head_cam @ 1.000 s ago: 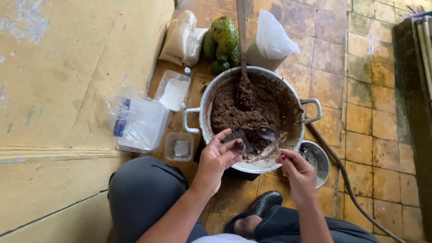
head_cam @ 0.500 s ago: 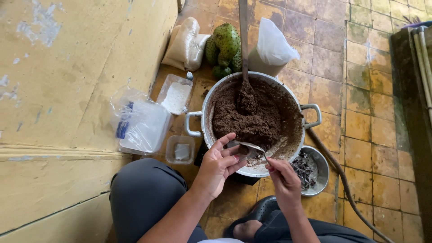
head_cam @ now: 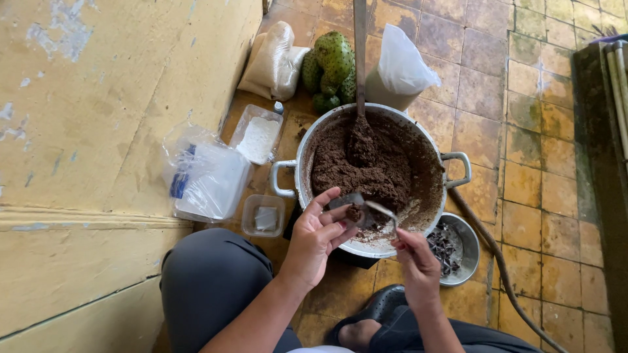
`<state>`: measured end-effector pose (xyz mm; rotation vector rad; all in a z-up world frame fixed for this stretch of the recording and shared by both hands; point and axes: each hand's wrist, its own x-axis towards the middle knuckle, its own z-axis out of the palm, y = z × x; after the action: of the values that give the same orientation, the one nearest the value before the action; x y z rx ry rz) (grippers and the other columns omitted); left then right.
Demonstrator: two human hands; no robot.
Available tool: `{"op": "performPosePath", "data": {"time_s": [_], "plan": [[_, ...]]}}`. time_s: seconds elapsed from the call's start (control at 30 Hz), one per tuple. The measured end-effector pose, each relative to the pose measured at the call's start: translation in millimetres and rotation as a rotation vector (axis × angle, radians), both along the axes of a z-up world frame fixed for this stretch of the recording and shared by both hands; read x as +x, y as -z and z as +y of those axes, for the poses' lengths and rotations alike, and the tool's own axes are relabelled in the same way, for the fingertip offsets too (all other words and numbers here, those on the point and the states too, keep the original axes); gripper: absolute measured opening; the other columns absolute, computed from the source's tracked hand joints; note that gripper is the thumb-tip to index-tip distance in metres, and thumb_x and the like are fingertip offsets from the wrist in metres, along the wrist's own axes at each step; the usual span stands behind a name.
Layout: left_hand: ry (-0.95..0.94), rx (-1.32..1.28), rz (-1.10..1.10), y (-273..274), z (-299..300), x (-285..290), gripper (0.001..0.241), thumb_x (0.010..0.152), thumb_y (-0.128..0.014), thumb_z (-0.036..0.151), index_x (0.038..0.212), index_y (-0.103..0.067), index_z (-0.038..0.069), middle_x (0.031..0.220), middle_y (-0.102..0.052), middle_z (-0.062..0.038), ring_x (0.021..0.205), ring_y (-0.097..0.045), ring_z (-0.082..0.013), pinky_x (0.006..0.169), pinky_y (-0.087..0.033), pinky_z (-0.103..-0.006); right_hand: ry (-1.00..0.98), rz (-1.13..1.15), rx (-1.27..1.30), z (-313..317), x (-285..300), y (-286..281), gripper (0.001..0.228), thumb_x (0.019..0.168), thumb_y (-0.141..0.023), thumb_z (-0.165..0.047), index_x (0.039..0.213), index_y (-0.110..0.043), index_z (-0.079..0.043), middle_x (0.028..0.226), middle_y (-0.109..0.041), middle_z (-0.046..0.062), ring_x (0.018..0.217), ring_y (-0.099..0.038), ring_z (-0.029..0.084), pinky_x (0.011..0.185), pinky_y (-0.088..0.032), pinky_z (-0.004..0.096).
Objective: Scooping a brown mixture from a large pot and wrapping it in small plastic sheets.
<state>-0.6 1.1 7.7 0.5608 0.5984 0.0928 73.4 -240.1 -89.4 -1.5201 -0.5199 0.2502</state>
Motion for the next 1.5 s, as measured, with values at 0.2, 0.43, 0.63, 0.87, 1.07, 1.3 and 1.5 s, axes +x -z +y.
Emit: {"op": "performPosePath", "data": {"time_s": [0.2,0.43,0.63,0.87,1.07,1.3,1.5], "plan": [[0.02,0.054,0.033,0,-1,1,0.061,0.09,-0.053,-0.011,0.148,-0.05,0.009,0.127,-0.071,-0.023,0.117,-0.069,-0.0272,0.1,-0.058,-0.0396,0.19,0.03,-0.441,6,12,-30,0.035,0.099,-0.06,0.001,0.131,-0.07,-0.01,0.107,-0.068,0.007,0.091,-0.062,0.016,0.077,-0.051,0.027],[0.065,0.067,0.048,6,-7,2,0.067,0.091,-0.049,-0.006,0.155,-0.043,0.01,0.131,-0.067,-0.024,0.115,-0.069,-0.0271,0.099,-0.059,-0.0406,0.074,-0.325,-1.192,-3,19,16,0.027,0.096,-0.063,-0.011,0.12,-0.075,-0.015,0.105,-0.07,0.004,0.082,-0.07,0.029,0.056,-0.052,0.045],[0.05,-0.04,0.053,53,-33,0,0.048,0.097,-0.053,0.005,0.145,-0.053,0.008,0.123,-0.072,-0.02,0.103,-0.075,-0.0286,0.091,-0.064,-0.0453,0.117,-0.137,-0.767,7,13,-6,0.022,0.091,-0.073,-0.019,0.109,-0.082,-0.027,0.089,-0.077,-0.001,0.082,-0.069,0.018,0.069,-0.055,0.032],[0.139,0.001,0.168,61,-44,1,0.026,0.101,-0.056,0.012,0.123,-0.069,0.006,0.118,-0.077,-0.015,0.095,-0.077,-0.0247,0.086,-0.066,-0.0433,0.038,0.736,0.055,20,0,-29,0.029,0.094,-0.063,0.004,0.122,-0.067,0.01,0.09,-0.074,0.017,0.075,-0.076,0.026,0.071,-0.063,0.038],[0.186,0.086,0.2,68,-47,-1,0.021,0.1,-0.059,0.011,0.116,-0.072,0.006,0.117,-0.078,-0.017,0.095,-0.079,-0.0301,0.082,-0.067,-0.0459,0.097,0.613,-0.016,25,-5,-30,0.027,0.085,-0.072,0.01,0.112,-0.074,0.011,0.077,-0.07,0.015,0.063,-0.067,0.019,0.06,-0.059,0.031],[0.221,0.159,0.19,61,-47,-1,0.019,0.099,-0.058,0.008,0.111,-0.071,0.001,0.108,-0.078,-0.02,0.086,-0.079,-0.0301,0.078,-0.067,-0.0441,0.01,-0.03,-0.268,28,-5,-43,0.032,0.085,-0.069,0.009,0.113,-0.082,-0.002,0.082,-0.067,0.012,0.067,-0.061,0.015,0.061,-0.053,0.029],[0.221,0.158,0.19,53,-43,-1,0.021,0.097,-0.056,0.006,0.111,-0.072,0.0,0.106,-0.078,-0.021,0.085,-0.079,-0.0316,0.078,-0.067,-0.0457,-0.019,-0.184,-0.29,33,-7,-57,0.035,0.097,-0.056,0.006,0.122,-0.078,-0.005,0.079,-0.061,0.009,0.063,-0.046,0.013,0.059,-0.046,0.032]]}}
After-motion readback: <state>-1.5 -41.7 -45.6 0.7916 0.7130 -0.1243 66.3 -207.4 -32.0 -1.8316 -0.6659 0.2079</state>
